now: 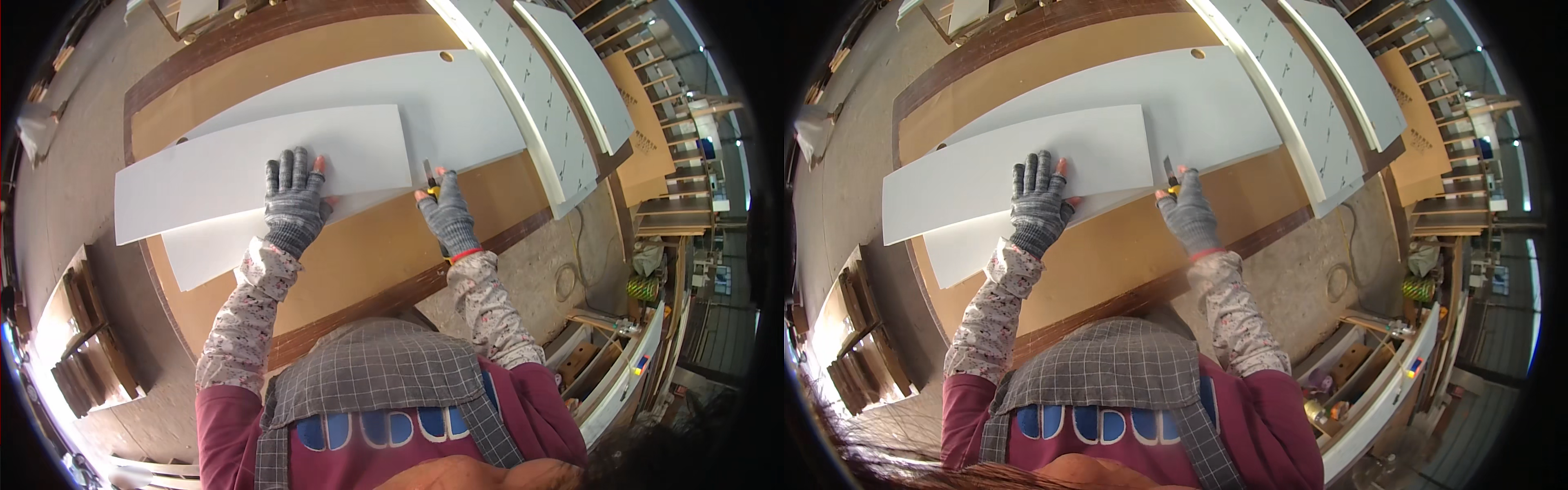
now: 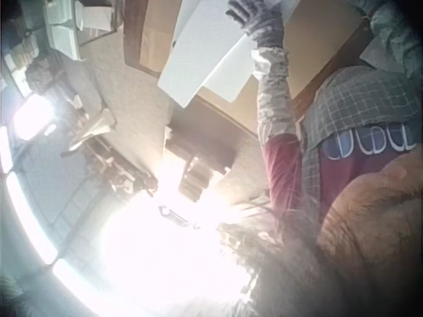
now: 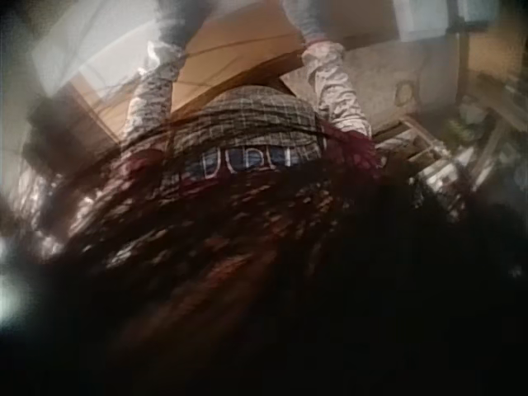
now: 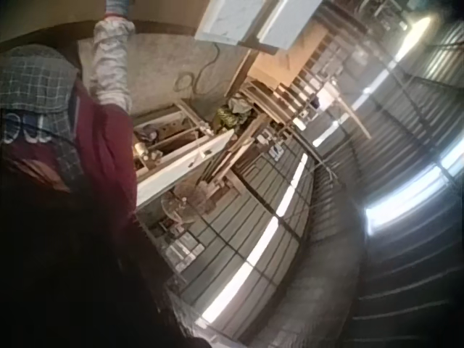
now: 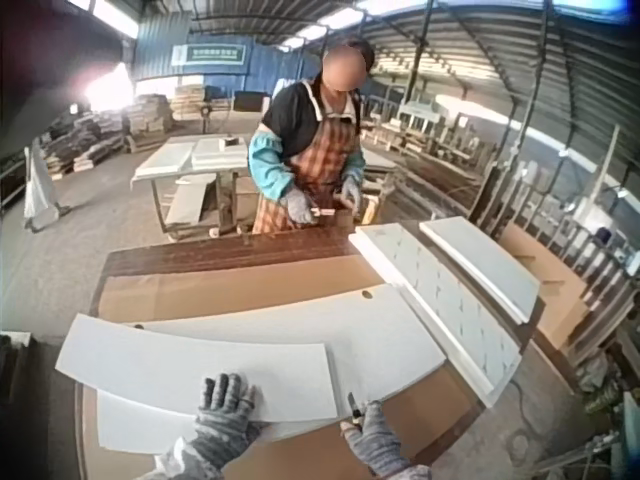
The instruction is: Trimming the excess protective film or edging of white laminated furniture panels using a utility knife.
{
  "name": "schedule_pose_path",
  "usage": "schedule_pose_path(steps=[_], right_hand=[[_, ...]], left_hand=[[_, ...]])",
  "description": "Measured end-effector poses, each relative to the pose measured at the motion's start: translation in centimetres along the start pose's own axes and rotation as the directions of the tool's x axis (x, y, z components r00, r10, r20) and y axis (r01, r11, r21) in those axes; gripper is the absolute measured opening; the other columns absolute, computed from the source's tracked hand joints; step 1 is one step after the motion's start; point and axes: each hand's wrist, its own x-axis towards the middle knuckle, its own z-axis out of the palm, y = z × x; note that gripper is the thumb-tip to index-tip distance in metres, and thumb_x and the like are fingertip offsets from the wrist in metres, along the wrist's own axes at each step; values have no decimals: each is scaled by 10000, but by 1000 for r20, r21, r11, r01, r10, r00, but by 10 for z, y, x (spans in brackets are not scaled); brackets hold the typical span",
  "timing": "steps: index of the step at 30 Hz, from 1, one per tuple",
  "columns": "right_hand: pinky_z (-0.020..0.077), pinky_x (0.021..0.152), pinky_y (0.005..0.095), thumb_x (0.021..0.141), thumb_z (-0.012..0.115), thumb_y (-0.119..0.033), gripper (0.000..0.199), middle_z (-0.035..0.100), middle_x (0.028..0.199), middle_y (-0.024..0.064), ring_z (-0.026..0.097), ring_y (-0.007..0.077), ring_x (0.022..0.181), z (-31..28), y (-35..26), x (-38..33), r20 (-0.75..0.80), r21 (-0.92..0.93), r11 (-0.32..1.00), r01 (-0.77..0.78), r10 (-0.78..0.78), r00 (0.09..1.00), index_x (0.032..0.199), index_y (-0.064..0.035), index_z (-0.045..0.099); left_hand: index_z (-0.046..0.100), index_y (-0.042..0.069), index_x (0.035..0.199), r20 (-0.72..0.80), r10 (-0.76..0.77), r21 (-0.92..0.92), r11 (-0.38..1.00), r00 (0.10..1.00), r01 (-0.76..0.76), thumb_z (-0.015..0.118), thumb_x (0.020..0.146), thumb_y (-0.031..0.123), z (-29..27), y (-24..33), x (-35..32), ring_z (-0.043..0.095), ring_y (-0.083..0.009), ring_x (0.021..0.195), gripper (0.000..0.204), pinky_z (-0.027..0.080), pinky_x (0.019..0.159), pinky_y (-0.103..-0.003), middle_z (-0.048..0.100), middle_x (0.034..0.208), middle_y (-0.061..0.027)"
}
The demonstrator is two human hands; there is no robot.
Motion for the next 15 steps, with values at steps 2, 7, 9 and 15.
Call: schedule_pose_path(steps=[2, 7, 9, 15], right_hand=[[437, 766, 387, 764, 576, -192, 452, 530, 1061, 163, 556, 321, 907, -14, 4, 2, 17, -45, 998, -33, 34, 999, 1147, -51, 382], [427, 768, 321, 771, 574, -95, 368, 528, 971, 129, 527, 224, 861, -46, 16, 43, 69, -30, 970, 241, -239, 969, 1108, -30, 444], [436, 762, 316, 788, 556, -76, 316, 533, 969, 115, 536, 224, 844, -57, 15, 68, 62, -20, 878, 479, -477, 877, 1096, -42, 495], [450, 749, 300, 798, 544, -72, 318, 545, 970, 124, 558, 236, 849, -71, 11, 129, 321, -84, 845, 528, -479, 817, 1111, -36, 503]], left_hand=[[340, 68, 1275, -29, -56, 0, 998, 998, 56, 587, 714, 408, 4, 3, 17, 207, -359, 1253, 701, 124, 1028, -498, 277, 1325, -210], [374, 70, 1256, -78, -204, 30, 978, 976, 206, 564, 737, 398, 11, 12, 58, 227, -355, 1244, 643, 128, 1021, -498, 309, 1308, -204], [372, 75, 1257, -67, -209, 45, 976, 976, 212, 551, 746, 417, 11, 11, 62, 228, -354, 1242, 641, 132, 1020, -497, 305, 1312, -199], [384, 100, 1258, 40, -308, 45, 951, 950, 307, 495, 793, 415, 1, -3, 103, 221, -309, 1256, 573, 110, 1041, -432, 293, 1325, -186]])
